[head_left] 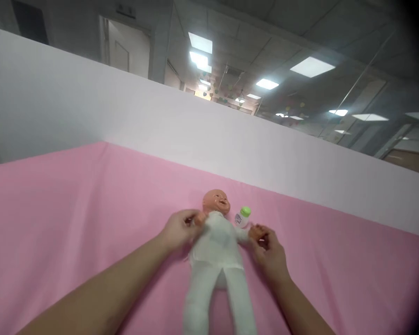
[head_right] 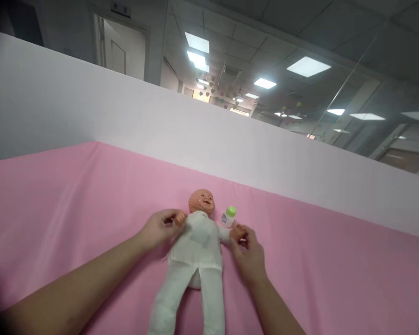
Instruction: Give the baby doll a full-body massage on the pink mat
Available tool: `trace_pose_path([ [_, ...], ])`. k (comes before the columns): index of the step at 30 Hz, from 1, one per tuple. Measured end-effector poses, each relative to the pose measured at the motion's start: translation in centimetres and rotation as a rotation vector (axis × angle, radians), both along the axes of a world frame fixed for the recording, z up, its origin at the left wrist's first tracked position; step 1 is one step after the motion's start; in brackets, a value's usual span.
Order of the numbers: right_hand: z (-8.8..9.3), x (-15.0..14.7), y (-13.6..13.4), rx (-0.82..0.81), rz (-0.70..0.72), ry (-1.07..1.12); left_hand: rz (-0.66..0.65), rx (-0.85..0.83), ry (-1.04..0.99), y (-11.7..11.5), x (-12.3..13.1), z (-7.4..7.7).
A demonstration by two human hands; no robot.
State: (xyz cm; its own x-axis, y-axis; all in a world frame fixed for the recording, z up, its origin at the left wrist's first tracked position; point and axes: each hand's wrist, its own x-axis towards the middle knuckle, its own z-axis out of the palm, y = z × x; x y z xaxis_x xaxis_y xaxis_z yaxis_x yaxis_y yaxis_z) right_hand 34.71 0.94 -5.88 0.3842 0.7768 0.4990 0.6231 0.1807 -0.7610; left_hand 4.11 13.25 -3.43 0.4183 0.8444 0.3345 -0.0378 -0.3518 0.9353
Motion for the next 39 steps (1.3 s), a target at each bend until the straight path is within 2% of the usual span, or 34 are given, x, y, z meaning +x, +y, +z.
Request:
trace_pose_path([
  [1, 0.0, -0.8, -0.2, -0.04, 0.087, -0.168, -0.088, 0.108, 0.137, -0.7, 0.2, 0.1],
  [3, -0.1, -2.1, -0.3, -0.049, 0.245, -0.44, -0.128, 0.271, 0.297, -1.7, 0.5, 0.3],
  [4, -0.2, -2.5, -0.2, -0.031, 0.269, -0.52, -0.125, 0.323, 0.349, -2.0, 0.5, 0.4],
  [7, -0.6, -2.7, 0.2, 0.0, 0.261, -0.624, -0.081, 0.377, 0.422, -2.5, 0.5, 0.9],
  [10, -1.0, -2.1, 0.6, 0.01, 0.207, -0.607, -0.031, 0.369, 0.43, -2.5, 0.2, 1.2],
  [13, -1.2, -1.2, 1.0, -0.007, 0.11, -0.424, 0.068, 0.334, 0.396, -1.9, -0.1, 1.2],
  [18, -0.9, 1.7, 2.1, -0.004, -0.121, 0.164, 0.321, 0.163, 0.285, 1.5, -1.2, -0.2],
  [20, -0.8, 3.0, 2.3, -0.032, -0.104, 0.399, 0.443, 0.047, 0.292, 3.4, -2.0, -1.0],
  [22, -0.7, 4.0, 2.3, -0.143, -0.029, 0.578, 0.482, -0.112, 0.308, 4.9, -2.8, -1.5],
  [25, -0.5, 4.7, 2.0, -0.284, 0.049, 0.657, 0.43, -0.232, 0.252, 5.8, -3.5, -1.6],
  [28, -0.1, 4.2, 1.6, -0.253, 0.045, 0.65, 0.374, -0.222, 0.176, 4.9, -3.3, -0.7],
  [31, 0.8, 2.5, 1.3, -0.116, 0.044, 0.532, 0.309, -0.098, 0.144, 2.6, -2.3, 0.7],
  [35, 2.0, -0.6, 0.8, 0.079, 0.329, 0.29, 0.115, 0.085, 0.203, -0.8, -0.5, 1.9],
  [39, 2.6, -3.0, 0.0, 0.009, 0.507, -0.041, -0.032, 0.359, 0.449, -2.2, 0.2, 2.1],
])
